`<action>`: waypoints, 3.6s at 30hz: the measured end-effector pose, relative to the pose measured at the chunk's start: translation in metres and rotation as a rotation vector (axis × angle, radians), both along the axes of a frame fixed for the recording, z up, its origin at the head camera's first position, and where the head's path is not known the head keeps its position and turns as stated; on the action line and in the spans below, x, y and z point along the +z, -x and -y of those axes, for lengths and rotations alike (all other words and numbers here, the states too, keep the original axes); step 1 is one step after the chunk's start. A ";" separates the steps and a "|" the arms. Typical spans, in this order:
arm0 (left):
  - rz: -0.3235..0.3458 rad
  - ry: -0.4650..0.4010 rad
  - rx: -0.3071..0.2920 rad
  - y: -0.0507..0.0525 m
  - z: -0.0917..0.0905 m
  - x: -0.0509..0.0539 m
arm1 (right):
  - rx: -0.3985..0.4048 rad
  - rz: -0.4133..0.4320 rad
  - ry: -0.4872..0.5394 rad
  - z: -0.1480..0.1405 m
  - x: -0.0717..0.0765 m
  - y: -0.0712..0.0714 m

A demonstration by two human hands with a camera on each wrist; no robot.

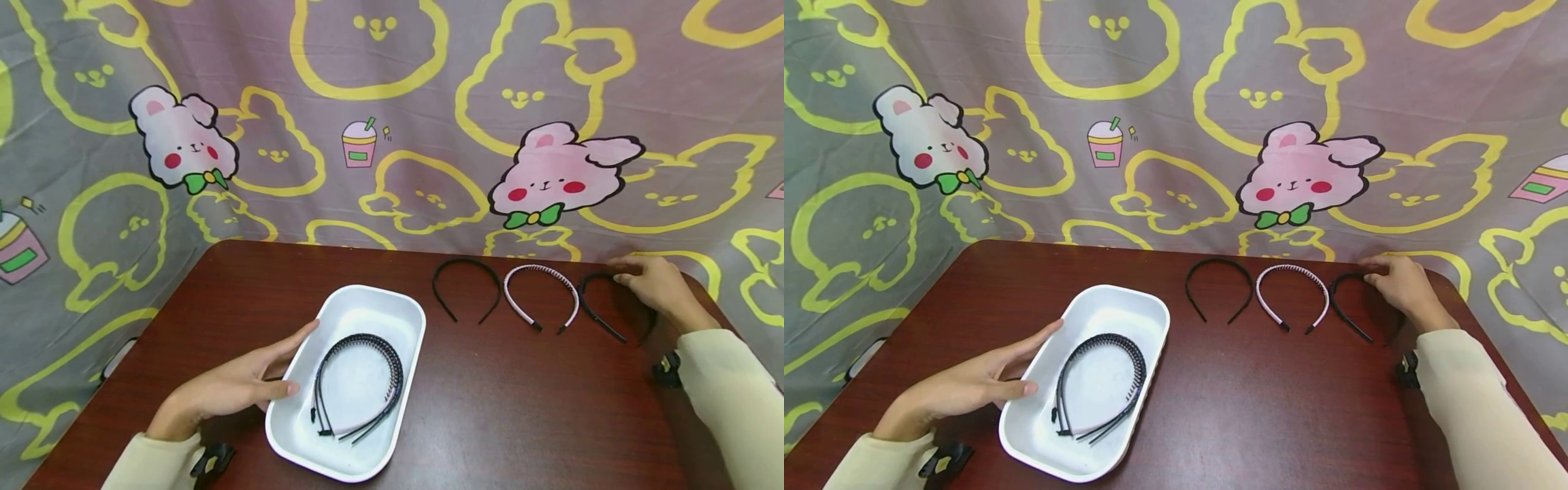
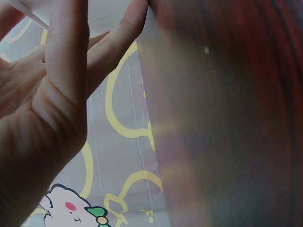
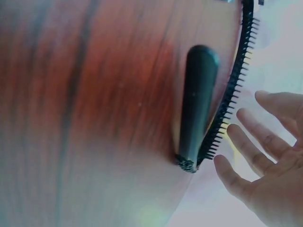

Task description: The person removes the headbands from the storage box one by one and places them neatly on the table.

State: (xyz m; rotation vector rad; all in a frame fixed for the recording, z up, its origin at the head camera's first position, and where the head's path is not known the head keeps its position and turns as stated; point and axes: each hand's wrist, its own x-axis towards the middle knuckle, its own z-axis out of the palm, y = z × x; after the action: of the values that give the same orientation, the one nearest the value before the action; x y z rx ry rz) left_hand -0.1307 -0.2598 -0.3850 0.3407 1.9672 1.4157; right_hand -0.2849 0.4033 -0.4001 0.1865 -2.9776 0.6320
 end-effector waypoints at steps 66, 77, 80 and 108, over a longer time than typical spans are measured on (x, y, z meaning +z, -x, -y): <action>0.017 -0.025 -0.004 -0.001 -0.001 0.003 | 0.314 -0.277 0.158 0.168 0.037 -0.105; 0.007 -0.014 -0.001 0.000 -0.001 0.003 | 0.413 -0.370 0.217 0.195 0.035 -0.110; 0.010 -0.010 0.005 0.000 -0.002 0.003 | 0.433 -0.383 0.230 0.202 0.035 -0.112; 0.004 -0.021 -0.012 -0.002 -0.001 0.001 | 0.636 -0.381 0.343 0.258 0.036 -0.113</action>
State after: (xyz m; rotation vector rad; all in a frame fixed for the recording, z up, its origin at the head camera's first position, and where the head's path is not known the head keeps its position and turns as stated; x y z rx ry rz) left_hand -0.1287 -0.2588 -0.3839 0.3578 1.9453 1.4290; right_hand -0.1715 0.1457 -0.3645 1.1044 -2.3682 1.0108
